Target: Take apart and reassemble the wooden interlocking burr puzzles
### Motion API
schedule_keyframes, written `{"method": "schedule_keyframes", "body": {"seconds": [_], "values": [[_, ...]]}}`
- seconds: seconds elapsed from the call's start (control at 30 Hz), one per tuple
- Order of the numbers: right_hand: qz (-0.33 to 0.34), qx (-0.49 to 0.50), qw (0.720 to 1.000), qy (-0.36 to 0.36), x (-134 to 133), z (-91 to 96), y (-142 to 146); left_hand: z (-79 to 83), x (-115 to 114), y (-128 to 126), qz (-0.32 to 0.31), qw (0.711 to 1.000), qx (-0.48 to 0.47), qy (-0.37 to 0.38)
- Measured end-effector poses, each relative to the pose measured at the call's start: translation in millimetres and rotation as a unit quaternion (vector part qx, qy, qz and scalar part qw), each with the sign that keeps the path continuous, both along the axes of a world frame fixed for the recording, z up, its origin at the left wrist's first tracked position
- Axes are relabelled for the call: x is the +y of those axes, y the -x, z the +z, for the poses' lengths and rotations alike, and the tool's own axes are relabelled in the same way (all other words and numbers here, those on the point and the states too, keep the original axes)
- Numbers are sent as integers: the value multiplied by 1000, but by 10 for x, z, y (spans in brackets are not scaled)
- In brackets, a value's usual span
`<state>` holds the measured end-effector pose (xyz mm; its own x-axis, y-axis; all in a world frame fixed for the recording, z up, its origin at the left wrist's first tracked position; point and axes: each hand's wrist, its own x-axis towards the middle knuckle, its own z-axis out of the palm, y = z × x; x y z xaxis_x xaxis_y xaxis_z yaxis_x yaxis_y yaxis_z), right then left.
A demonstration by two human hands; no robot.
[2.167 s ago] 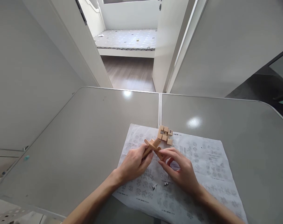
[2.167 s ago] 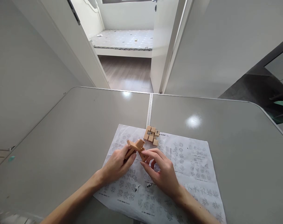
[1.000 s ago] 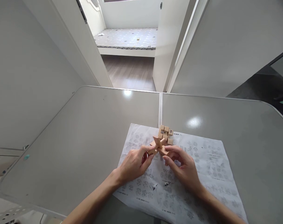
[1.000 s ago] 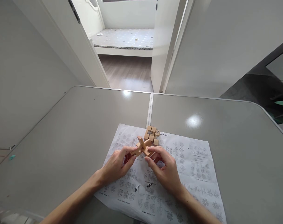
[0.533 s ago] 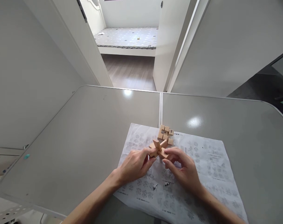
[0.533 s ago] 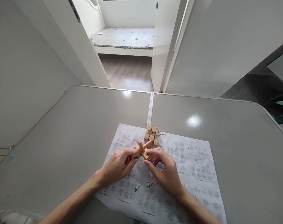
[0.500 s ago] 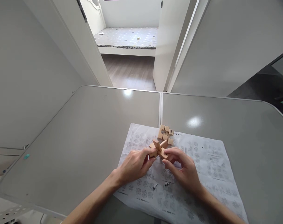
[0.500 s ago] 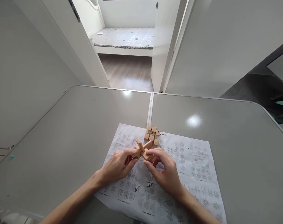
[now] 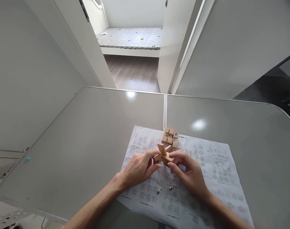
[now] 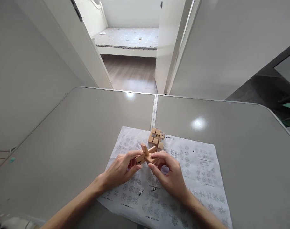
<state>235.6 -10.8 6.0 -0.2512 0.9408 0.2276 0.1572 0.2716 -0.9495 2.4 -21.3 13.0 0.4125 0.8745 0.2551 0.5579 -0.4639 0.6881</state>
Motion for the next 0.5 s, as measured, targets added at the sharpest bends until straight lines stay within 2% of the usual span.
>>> {"method": "schedule_keyframes", "body": {"seconds": [0.13, 0.27, 0.37, 0.5], "values": [[22, 44, 997, 67, 2, -22, -24, -27, -10, 12, -12, 999, -48, 1], [-5, 109, 984, 141, 57, -40, -44, -32, -16, 40, 19, 993, -112, 24], [-38, 135, 978, 155, 110, -26, -124, -32, -9, 61, 44, 988, -139, 57], [-107, 113, 978, 139, 151, 20, -392, -8, 1, 58, 53, 986, -133, 82]]}}
